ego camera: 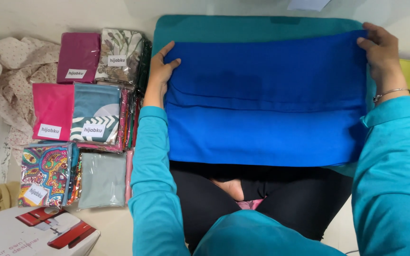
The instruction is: Folding fabric hijabs and packing them into plastic sleeves, including using a lint roller for cleaning.
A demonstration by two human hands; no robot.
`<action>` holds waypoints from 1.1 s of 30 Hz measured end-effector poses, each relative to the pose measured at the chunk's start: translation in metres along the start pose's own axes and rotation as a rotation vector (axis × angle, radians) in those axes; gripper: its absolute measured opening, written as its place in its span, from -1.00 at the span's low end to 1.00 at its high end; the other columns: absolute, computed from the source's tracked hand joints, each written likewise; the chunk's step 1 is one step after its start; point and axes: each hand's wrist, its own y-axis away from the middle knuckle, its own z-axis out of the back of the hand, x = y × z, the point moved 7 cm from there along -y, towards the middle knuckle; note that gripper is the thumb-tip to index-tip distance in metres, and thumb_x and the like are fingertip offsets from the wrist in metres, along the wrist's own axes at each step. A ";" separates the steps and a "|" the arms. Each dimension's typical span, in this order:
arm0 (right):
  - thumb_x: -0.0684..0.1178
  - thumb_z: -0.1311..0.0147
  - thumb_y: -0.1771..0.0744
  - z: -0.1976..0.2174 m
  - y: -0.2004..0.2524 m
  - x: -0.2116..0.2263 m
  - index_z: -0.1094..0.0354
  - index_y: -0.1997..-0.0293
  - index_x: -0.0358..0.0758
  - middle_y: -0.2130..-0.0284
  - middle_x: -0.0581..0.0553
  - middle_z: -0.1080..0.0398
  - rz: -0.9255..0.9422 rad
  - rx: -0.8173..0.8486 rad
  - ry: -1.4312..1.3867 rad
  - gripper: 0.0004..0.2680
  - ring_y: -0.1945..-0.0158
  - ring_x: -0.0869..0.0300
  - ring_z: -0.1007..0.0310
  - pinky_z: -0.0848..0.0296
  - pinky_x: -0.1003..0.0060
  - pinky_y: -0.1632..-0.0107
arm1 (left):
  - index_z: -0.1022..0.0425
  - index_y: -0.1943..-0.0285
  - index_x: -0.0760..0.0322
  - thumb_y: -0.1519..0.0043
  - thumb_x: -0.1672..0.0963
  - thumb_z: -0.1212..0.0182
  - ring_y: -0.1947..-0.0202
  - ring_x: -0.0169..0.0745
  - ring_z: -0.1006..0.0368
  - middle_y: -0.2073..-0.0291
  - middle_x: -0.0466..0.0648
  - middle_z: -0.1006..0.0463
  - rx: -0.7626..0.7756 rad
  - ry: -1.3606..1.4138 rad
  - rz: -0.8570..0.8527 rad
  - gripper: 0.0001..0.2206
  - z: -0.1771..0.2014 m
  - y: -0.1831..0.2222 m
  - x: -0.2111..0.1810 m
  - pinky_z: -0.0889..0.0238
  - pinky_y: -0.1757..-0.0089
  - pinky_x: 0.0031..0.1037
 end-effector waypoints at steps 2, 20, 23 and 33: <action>-0.33 0.00 -0.47 -0.005 0.007 0.011 -0.20 -0.43 -0.44 -0.19 -0.43 -0.35 0.053 0.061 -0.010 -0.69 -0.21 -0.16 -0.36 -0.32 0.06 -0.24 | -0.40 -0.36 0.22 -0.16 0.29 -0.23 -0.23 -0.09 -0.49 -0.31 0.06 -0.46 -0.006 -0.029 0.018 -0.48 0.002 0.000 0.004 -0.28 -0.25 -0.40; -0.38 -0.06 -0.40 -0.006 0.007 0.001 -0.40 -0.32 -0.33 -0.11 -0.42 -0.40 -0.009 0.091 0.107 -0.69 -0.15 -0.16 -0.41 -0.39 0.03 -0.23 | -0.41 -0.35 0.25 -0.16 0.32 -0.18 -0.32 -0.01 -0.39 -0.35 0.10 -0.40 0.008 -0.050 -0.009 -0.49 0.003 0.000 0.004 -0.16 -0.30 -0.35; -0.43 0.01 -0.41 -0.006 0.006 0.012 -0.29 -0.37 -0.50 -0.21 -0.46 -0.35 0.072 0.078 0.100 -0.67 -0.19 -0.20 -0.37 -0.35 0.01 -0.23 | -0.40 -0.36 0.28 -0.16 0.32 -0.19 -0.28 -0.07 -0.43 -0.34 0.06 -0.42 0.002 -0.046 -0.007 -0.49 0.003 0.003 0.001 -0.19 -0.29 -0.38; -0.48 -0.28 -0.27 0.014 0.077 0.011 -0.15 -0.50 -0.53 -0.20 -0.68 -0.25 0.071 0.126 0.250 -0.42 -0.05 -0.42 -0.36 -0.41 -0.18 -0.02 | -0.12 -0.52 0.17 -0.09 0.32 -0.27 -0.45 0.12 -0.13 -0.46 0.16 -0.21 0.192 -0.412 -0.153 -0.26 0.008 0.055 0.000 0.00 -0.33 -0.17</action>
